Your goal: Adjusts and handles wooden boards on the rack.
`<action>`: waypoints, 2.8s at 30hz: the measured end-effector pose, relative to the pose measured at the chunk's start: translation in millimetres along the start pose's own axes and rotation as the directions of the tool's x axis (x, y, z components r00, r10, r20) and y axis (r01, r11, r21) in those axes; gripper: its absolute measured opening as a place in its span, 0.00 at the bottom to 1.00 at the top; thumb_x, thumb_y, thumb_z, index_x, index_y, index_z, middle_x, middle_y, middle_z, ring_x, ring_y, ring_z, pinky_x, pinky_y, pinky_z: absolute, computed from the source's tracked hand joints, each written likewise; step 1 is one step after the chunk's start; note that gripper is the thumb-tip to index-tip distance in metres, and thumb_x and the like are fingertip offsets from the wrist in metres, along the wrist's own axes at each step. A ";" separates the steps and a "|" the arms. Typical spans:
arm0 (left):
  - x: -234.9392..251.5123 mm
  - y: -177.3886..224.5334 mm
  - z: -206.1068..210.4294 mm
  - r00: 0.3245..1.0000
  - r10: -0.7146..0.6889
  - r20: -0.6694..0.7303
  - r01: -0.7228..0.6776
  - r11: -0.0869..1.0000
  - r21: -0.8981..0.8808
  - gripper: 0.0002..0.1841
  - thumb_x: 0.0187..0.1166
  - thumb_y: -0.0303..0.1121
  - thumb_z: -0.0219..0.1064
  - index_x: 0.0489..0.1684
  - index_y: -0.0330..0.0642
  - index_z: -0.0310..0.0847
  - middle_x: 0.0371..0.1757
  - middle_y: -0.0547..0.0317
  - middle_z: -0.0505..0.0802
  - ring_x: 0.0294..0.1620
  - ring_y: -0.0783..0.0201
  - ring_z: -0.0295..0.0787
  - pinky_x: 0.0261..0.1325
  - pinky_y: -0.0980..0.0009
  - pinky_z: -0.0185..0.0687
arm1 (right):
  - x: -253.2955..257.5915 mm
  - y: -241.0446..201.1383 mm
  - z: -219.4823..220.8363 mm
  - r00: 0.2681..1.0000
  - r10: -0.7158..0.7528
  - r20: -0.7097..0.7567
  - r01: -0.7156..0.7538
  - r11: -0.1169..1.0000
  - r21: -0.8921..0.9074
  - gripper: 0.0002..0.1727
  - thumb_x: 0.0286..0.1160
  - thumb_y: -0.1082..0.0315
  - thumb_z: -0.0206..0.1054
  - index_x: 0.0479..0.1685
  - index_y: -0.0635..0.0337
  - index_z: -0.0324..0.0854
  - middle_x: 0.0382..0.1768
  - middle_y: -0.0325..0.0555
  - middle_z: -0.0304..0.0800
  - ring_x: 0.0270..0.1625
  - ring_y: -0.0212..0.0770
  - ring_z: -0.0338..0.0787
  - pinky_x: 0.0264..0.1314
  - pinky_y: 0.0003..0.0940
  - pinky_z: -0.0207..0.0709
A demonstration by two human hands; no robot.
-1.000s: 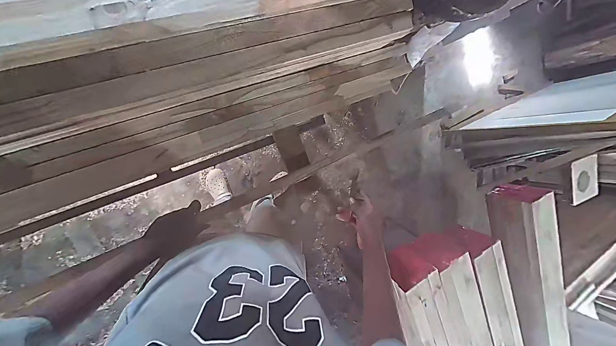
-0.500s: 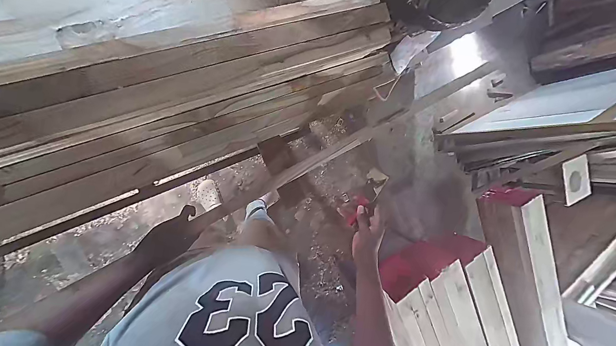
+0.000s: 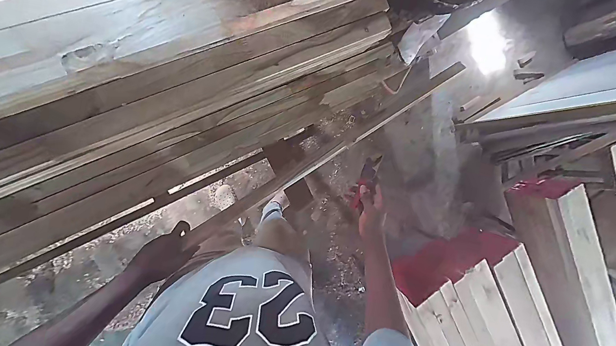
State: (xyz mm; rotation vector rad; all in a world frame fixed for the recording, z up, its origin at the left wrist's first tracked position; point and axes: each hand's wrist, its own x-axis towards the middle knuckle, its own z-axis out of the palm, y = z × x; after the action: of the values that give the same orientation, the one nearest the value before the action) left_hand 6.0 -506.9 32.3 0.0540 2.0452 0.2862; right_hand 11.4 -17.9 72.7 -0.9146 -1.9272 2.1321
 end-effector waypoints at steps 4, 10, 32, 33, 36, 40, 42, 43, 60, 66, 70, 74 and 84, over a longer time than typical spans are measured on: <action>0.4 -10.4 1.2 0.999 -0.016 -0.041 0.019 0.997 0.075 0.36 0.79 0.60 0.65 0.79 0.46 0.66 0.46 0.37 0.93 0.51 0.35 0.93 0.53 0.34 0.85 | 3.9 15.1 4.7 1.000 -0.014 -0.003 0.014 1.000 -0.021 0.28 0.87 0.73 0.52 0.86 0.72 0.56 0.60 0.60 0.86 0.48 0.51 0.96 0.49 0.48 0.95; 14.0 -8.7 -8.8 0.999 -0.053 -0.008 0.054 0.987 0.155 0.36 0.80 0.62 0.63 0.81 0.48 0.65 0.50 0.36 0.93 0.54 0.34 0.92 0.55 0.34 0.85 | 13.1 26.4 6.2 0.996 0.077 -0.039 -0.079 0.995 -0.058 0.26 0.89 0.73 0.49 0.86 0.66 0.60 0.60 0.59 0.86 0.46 0.51 0.95 0.44 0.45 0.94; 24.1 -10.6 -0.9 0.998 0.052 -0.037 -0.044 0.980 0.194 0.35 0.80 0.57 0.65 0.83 0.50 0.67 0.55 0.39 0.93 0.55 0.37 0.93 0.55 0.34 0.85 | 4.1 22.3 -24.3 0.989 0.114 0.094 -0.088 0.966 -0.243 0.22 0.91 0.69 0.51 0.76 0.72 0.72 0.52 0.49 0.90 0.37 0.32 0.89 0.38 0.27 0.85; 27.7 -15.0 -4.6 0.996 0.091 0.015 -0.093 0.982 0.163 0.38 0.78 0.59 0.68 0.85 0.50 0.66 0.57 0.39 0.93 0.57 0.37 0.92 0.59 0.33 0.84 | 4.7 24.3 -19.2 0.995 0.064 0.072 -0.040 0.956 -0.291 0.21 0.91 0.69 0.52 0.76 0.71 0.73 0.56 0.52 0.89 0.43 0.34 0.91 0.45 0.30 0.88; 46.7 -31.4 -8.5 0.973 0.161 0.165 -0.166 0.986 0.020 0.44 0.70 0.59 0.77 0.86 0.52 0.64 0.58 0.40 0.92 0.59 0.39 0.91 0.64 0.35 0.82 | 20.4 44.9 0.8 0.996 -0.087 0.030 0.090 0.864 -0.496 0.25 0.89 0.69 0.53 0.85 0.61 0.70 0.66 0.60 0.83 0.55 0.44 0.92 0.58 0.38 0.89; 60.9 -36.8 -5.7 0.955 0.113 0.275 -0.096 0.993 -0.074 0.36 0.68 0.54 0.82 0.73 0.48 0.75 0.46 0.46 0.93 0.38 0.51 0.92 0.47 0.48 0.89 | 18.1 63.1 28.2 0.997 -0.072 -0.029 0.016 0.555 -0.832 0.27 0.89 0.67 0.56 0.86 0.51 0.70 0.72 0.64 0.79 0.59 0.57 0.91 0.62 0.49 0.87; 62.0 -40.5 -4.1 0.956 0.131 0.262 -0.120 0.991 -0.057 0.32 0.71 0.53 0.80 0.70 0.46 0.79 0.50 0.44 0.93 0.42 0.48 0.92 0.50 0.44 0.88 | 3.3 59.7 31.8 0.998 0.019 -0.066 -0.068 0.395 -0.916 0.30 0.87 0.67 0.57 0.89 0.45 0.66 0.75 0.66 0.76 0.60 0.61 0.90 0.59 0.53 0.87; 60.7 -41.2 -3.4 0.959 0.134 0.249 -0.125 0.991 -0.048 0.29 0.73 0.51 0.79 0.69 0.46 0.80 0.51 0.43 0.93 0.44 0.47 0.92 0.51 0.43 0.87 | -4.2 49.4 33.4 0.991 0.087 -0.104 -0.127 0.334 -0.934 0.32 0.86 0.66 0.58 0.91 0.43 0.63 0.77 0.66 0.73 0.63 0.62 0.89 0.62 0.53 0.86; 37.2 -14.4 -9.4 0.984 0.035 0.177 -0.060 0.989 0.137 0.32 0.69 0.50 0.76 0.69 0.41 0.78 0.55 0.35 0.92 0.60 0.36 0.90 0.61 0.33 0.82 | -17.3 -57.8 79.2 0.822 0.569 0.034 -0.156 0.283 -0.946 0.24 0.85 0.65 0.58 0.79 0.54 0.78 0.70 0.56 0.86 0.68 0.52 0.88 0.73 0.52 0.78; 51.5 -21.4 -10.8 0.970 0.048 0.240 -0.057 0.998 0.029 0.27 0.69 0.40 0.80 0.67 0.41 0.81 0.53 0.37 0.92 0.54 0.38 0.91 0.58 0.35 0.83 | 41.8 -36.8 -4.1 0.975 0.152 -0.163 -0.211 0.398 -0.893 0.27 0.90 0.69 0.51 0.88 0.52 0.67 0.69 0.66 0.83 0.66 0.62 0.88 0.70 0.57 0.79; 49.5 -22.2 -12.4 0.968 0.055 0.244 -0.045 0.998 -0.045 0.27 0.68 0.36 0.81 0.69 0.42 0.82 0.54 0.38 0.92 0.54 0.40 0.91 0.58 0.35 0.83 | 92.4 -1.8 -32.6 0.994 -0.020 -0.107 -0.090 0.392 -0.916 0.32 0.88 0.71 0.56 0.91 0.42 0.63 0.78 0.65 0.74 0.63 0.67 0.87 0.63 0.65 0.82; 48.0 -18.4 -15.9 0.973 0.053 0.226 -0.053 0.999 -0.007 0.26 0.68 0.37 0.81 0.66 0.41 0.83 0.53 0.37 0.93 0.56 0.39 0.90 0.61 0.34 0.81 | 80.6 -8.3 -45.8 0.981 0.159 -0.110 -0.133 0.140 -0.981 0.42 0.75 0.75 0.64 0.92 0.38 0.60 0.82 0.67 0.65 0.64 0.68 0.87 0.64 0.62 0.83; 36.5 -14.2 -0.9 0.994 -0.002 0.109 -0.018 0.984 0.178 0.30 0.67 0.50 0.76 0.67 0.45 0.79 0.48 0.37 0.93 0.53 0.36 0.92 0.54 0.32 0.83 | 121.2 -64.1 -11.8 0.962 0.239 -0.129 -0.221 0.413 -0.883 0.23 0.83 0.66 0.61 0.75 0.60 0.77 0.62 0.64 0.87 0.55 0.61 0.92 0.58 0.62 0.85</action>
State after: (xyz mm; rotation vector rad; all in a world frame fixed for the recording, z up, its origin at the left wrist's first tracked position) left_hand -10.9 -514.9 -2.0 0.1847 1.9581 0.1015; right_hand -99.7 61.3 90.7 -1.3419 -3.1482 0.9835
